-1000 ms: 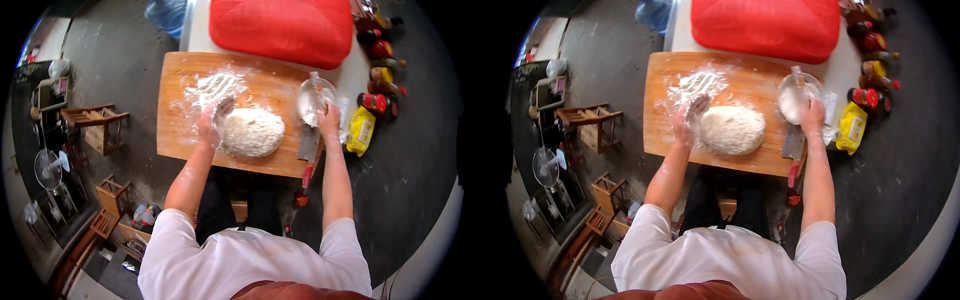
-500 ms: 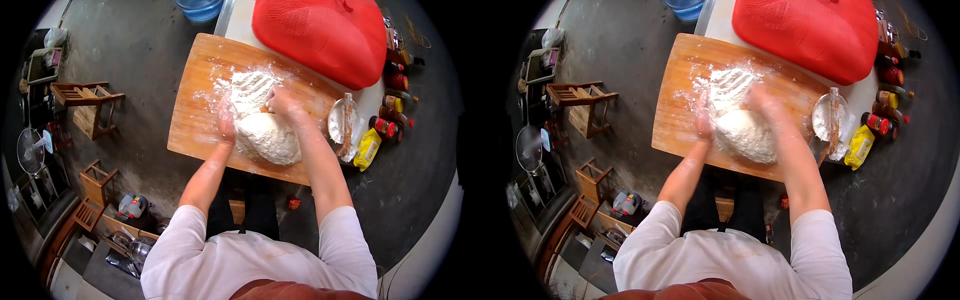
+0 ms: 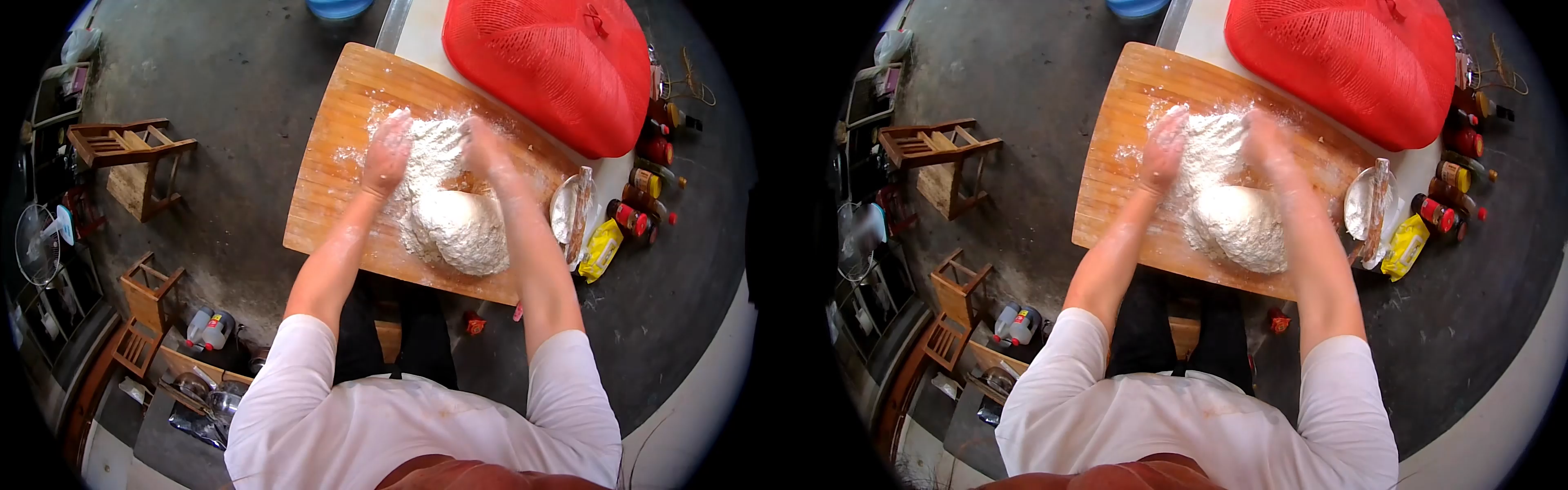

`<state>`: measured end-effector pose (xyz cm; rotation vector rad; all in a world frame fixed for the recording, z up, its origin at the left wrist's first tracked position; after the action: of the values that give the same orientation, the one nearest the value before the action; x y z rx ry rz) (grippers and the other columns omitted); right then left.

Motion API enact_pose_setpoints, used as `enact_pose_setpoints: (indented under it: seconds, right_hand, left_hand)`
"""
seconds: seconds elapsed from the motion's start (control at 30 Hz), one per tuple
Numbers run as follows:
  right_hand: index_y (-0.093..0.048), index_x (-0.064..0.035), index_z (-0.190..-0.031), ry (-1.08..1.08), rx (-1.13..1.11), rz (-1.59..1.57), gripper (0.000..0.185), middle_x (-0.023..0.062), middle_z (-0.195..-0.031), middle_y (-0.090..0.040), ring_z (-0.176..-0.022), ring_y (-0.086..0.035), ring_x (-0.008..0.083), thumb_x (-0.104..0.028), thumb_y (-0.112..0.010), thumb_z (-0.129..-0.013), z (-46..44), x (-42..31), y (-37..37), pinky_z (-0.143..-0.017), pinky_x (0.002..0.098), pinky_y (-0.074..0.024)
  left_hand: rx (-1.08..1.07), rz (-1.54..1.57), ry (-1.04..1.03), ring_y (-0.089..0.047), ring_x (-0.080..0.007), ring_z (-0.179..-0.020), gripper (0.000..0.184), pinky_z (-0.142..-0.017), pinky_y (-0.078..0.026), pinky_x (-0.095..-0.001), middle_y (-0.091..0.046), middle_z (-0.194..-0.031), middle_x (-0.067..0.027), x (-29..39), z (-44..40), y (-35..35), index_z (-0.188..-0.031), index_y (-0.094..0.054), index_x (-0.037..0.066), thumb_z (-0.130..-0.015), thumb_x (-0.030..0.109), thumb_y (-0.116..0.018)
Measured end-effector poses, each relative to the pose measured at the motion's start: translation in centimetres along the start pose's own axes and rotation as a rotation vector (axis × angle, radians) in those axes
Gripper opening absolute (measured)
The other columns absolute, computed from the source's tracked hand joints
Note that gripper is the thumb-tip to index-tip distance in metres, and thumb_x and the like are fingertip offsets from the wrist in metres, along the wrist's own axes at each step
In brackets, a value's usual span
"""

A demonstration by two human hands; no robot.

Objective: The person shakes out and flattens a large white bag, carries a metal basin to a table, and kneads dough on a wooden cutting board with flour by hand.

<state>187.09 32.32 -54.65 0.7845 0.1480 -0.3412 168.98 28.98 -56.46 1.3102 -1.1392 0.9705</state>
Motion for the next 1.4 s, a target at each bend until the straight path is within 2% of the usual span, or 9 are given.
enact_pose_setpoints:
  seconds: [0.17, 0.4, 0.63, 0.77, 0.93, 0.97, 1.07, 1.3, 1.4]
  right_hand:
    - [-0.048, 0.0053, -0.108, -0.101, -0.148, -0.192, 0.026, 0.023, -0.1, -0.057, -0.098, -0.056, 0.0299, -0.005, -0.043, -0.085, 3.8, -5.2, -3.1, -0.086, 0.0383, -0.0447]
    - [-0.054, 0.0057, -0.098, 0.133, -0.099, -0.578, 0.024, 0.0228, -0.095, -0.059, -0.087, -0.058, 0.0317, -0.005, -0.049, -0.076, 5.3, -6.1, -5.1, -0.078, 0.0382, -0.0451]
    - [-0.053, 0.002, -0.1, 0.148, 0.089, -0.731, 0.028, 0.0183, -0.092, -0.059, -0.092, -0.056, 0.0264, 0.003, -0.043, -0.073, 12.4, 0.9, -0.6, -0.081, 0.0344, -0.0425]
    - [-0.054, 0.0011, -0.101, 0.079, 0.345, -0.597, 0.03, 0.0123, -0.088, -0.06, -0.084, -0.056, 0.0195, 0.004, -0.04, -0.074, 16.9, 9.9, 2.9, -0.077, 0.0314, -0.0443]
    - [-0.046, 0.0028, -0.115, -0.03, 0.391, -1.045, 0.038, 0.0096, -0.102, -0.055, -0.091, -0.055, 0.0166, 0.005, -0.04, -0.078, 17.3, 21.6, 1.6, -0.077, 0.0262, -0.0473]
    - [-0.042, 0.0033, -0.119, 0.005, 0.489, -0.963, 0.041, 0.0112, -0.108, -0.053, -0.093, -0.054, 0.017, 0.005, -0.04, -0.078, 17.2, 23.2, 1.7, -0.078, 0.0261, -0.0477]
    - [-0.031, 0.0039, -0.129, 0.032, 0.373, -0.962, 0.057, 0.0185, -0.125, -0.042, -0.113, -0.043, 0.0253, -0.001, -0.052, -0.076, 19.8, 22.0, -2.1, -0.094, 0.0327, -0.0379]
    - [0.0, 0.0005, -0.137, 0.236, 0.367, -0.515, 0.114, 0.0241, -0.142, -0.008, -0.131, -0.005, 0.0403, -0.024, -0.08, -0.059, 19.3, 14.1, -7.7, -0.108, 0.044, -0.0113]
    - [-0.002, 0.0002, -0.135, 0.197, 0.432, -0.394, 0.113, 0.0246, -0.14, -0.009, -0.129, -0.01, 0.0419, -0.024, -0.081, -0.057, 16.9, 13.6, -8.9, -0.107, 0.0452, -0.0154]
  left_hand:
    - [-0.029, -0.194, -0.114, -0.045, -0.0295, -0.113, 0.035, -0.103, -0.027, -0.0353, -0.049, -0.121, -0.0158, 1.4, 3.0, -2.3, -0.115, -0.052, -0.002, -0.083, 0.012, -0.046]
    - [0.373, 1.188, 0.583, -0.059, -0.0204, -0.087, 0.033, -0.078, -0.047, -0.0317, -0.061, -0.097, -0.0125, -1.3, 4.6, -2.6, -0.105, -0.056, -0.007, -0.083, 0.015, -0.044]
    - [0.171, 1.26, 0.695, -0.06, -0.0272, -0.082, 0.029, -0.075, -0.05, -0.0379, -0.061, -0.088, -0.0193, 7.1, 4.4, -8.4, -0.09, -0.059, -0.008, -0.08, 0.016, -0.044]
    - [-0.031, 0.955, 0.55, -0.059, -0.0228, -0.085, 0.027, -0.081, -0.046, -0.0317, -0.061, -0.093, -0.0151, 10.9, 4.7, -17.9, -0.094, -0.059, -0.004, -0.083, 0.016, -0.045]
    - [-0.136, 1.009, 0.741, -0.05, -0.0214, -0.105, 0.033, -0.092, -0.037, -0.0304, -0.055, -0.11, -0.0158, 14.6, 4.4, -27.2, -0.106, -0.057, -0.004, -0.086, 0.019, -0.044]
    - [-0.131, 1.021, 0.704, -0.046, -0.0229, -0.112, 0.035, -0.095, -0.034, -0.0307, -0.053, -0.116, -0.017, 15.0, 3.7, -27.3, -0.109, -0.055, -0.005, -0.087, 0.02, -0.045]
    - [-0.291, -0.06, 0.046, -0.038, -0.0342, -0.119, 0.038, -0.101, -0.025, -0.0413, -0.046, -0.125, -0.0198, 13.8, 4.2, -21.6, -0.114, -0.053, 0.0, -0.085, 0.024, -0.048]
    - [-0.543, -0.92, 0.027, -0.038, -0.0308, -0.12, 0.044, -0.099, -0.02, -0.054, -0.046, -0.128, -0.0098, 12.0, 8.2, -13.4, -0.122, -0.048, 0.011, -0.082, 0.029, -0.05]
    - [-0.469, -0.961, -0.149, -0.038, -0.0271, -0.121, 0.052, -0.099, -0.018, -0.0542, -0.043, -0.132, -0.0063, 12.1, 10.1, -13.6, -0.124, -0.046, 0.015, -0.076, 0.035, -0.054]
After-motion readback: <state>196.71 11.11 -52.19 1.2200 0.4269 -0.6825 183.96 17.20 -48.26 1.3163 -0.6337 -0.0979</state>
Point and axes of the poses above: each hand's wrist, its own z-axis away from the middle knuckle, its own y-axis out of the back of the hand, x = y × z, the point moved 6 cm from there along -z, towards the middle knuckle
